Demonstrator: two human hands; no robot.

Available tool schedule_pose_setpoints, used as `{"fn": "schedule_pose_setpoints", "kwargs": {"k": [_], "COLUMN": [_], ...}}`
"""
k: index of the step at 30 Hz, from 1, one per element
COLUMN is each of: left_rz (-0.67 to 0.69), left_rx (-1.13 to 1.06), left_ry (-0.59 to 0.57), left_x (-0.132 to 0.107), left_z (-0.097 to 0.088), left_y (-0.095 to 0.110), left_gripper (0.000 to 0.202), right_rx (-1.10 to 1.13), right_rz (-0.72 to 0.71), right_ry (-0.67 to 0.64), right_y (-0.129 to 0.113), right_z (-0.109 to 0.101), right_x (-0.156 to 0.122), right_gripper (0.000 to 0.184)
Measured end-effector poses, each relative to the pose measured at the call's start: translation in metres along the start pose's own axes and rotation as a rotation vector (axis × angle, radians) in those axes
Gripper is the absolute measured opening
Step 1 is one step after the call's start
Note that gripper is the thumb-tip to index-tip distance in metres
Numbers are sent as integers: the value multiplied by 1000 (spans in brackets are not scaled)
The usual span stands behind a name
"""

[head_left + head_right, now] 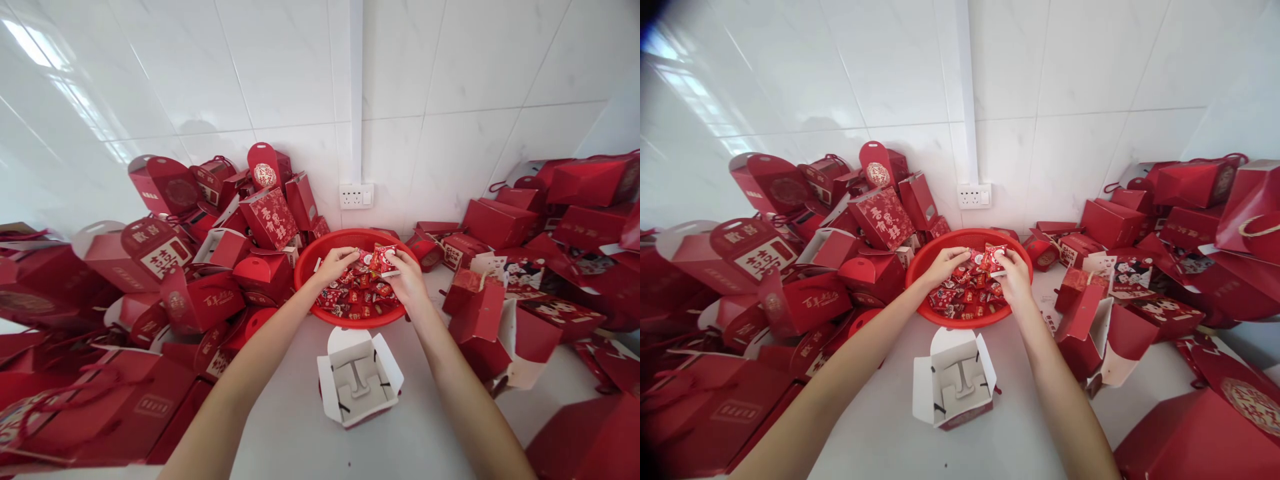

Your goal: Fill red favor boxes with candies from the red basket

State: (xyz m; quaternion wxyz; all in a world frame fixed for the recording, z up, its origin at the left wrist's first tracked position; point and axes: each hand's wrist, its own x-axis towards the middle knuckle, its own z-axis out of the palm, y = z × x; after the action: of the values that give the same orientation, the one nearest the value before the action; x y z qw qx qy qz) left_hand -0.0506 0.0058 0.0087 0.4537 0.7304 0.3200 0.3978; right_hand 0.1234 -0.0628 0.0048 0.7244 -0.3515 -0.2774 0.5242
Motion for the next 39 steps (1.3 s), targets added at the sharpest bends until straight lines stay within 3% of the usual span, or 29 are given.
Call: {"fn": "schedule_pose_setpoints", "kwargs": {"k": [4, 9, 15, 20, 26, 28, 31, 36, 39], "left_rz": [-2, -61, -174, -176, -113, -66, 3, 76, 92], "left_rx": [6, 100, 414, 661, 702, 652, 547, 188, 103], "left_ry": [-40, -147, -391, -494, -437, -362, -221, -90, -182], "left_x": [-2, 1, -4, -12, -10, -9, -19, -72, -112], "left_z": [0, 2, 1, 8, 11, 6, 0, -2, 1], "left_y": [1, -4, -16, -21, -10, 0, 19, 53, 71], "left_gripper": [41, 32, 14, 29, 13, 8, 20, 36, 27], "right_rx": [-9, -25, -48, -61, -22, -17, -23, -59, -100], "right_rz": [-4, -45, -92, -99, -101, -104, -109, -148, -151], "right_ry": [13, 61, 97, 81, -9, -59, -128, -278, -338], "right_y": [1, 2, 4, 3, -13, -25, -46, -76, -85], "right_z": [1, 1, 1, 0, 7, 11, 17, 22, 24], "right_x": [-1, -1, -3, -2, -7, -15, -30, -64, -83], "right_gripper": [36, 38, 37, 35, 33, 32, 31, 29, 32]}}
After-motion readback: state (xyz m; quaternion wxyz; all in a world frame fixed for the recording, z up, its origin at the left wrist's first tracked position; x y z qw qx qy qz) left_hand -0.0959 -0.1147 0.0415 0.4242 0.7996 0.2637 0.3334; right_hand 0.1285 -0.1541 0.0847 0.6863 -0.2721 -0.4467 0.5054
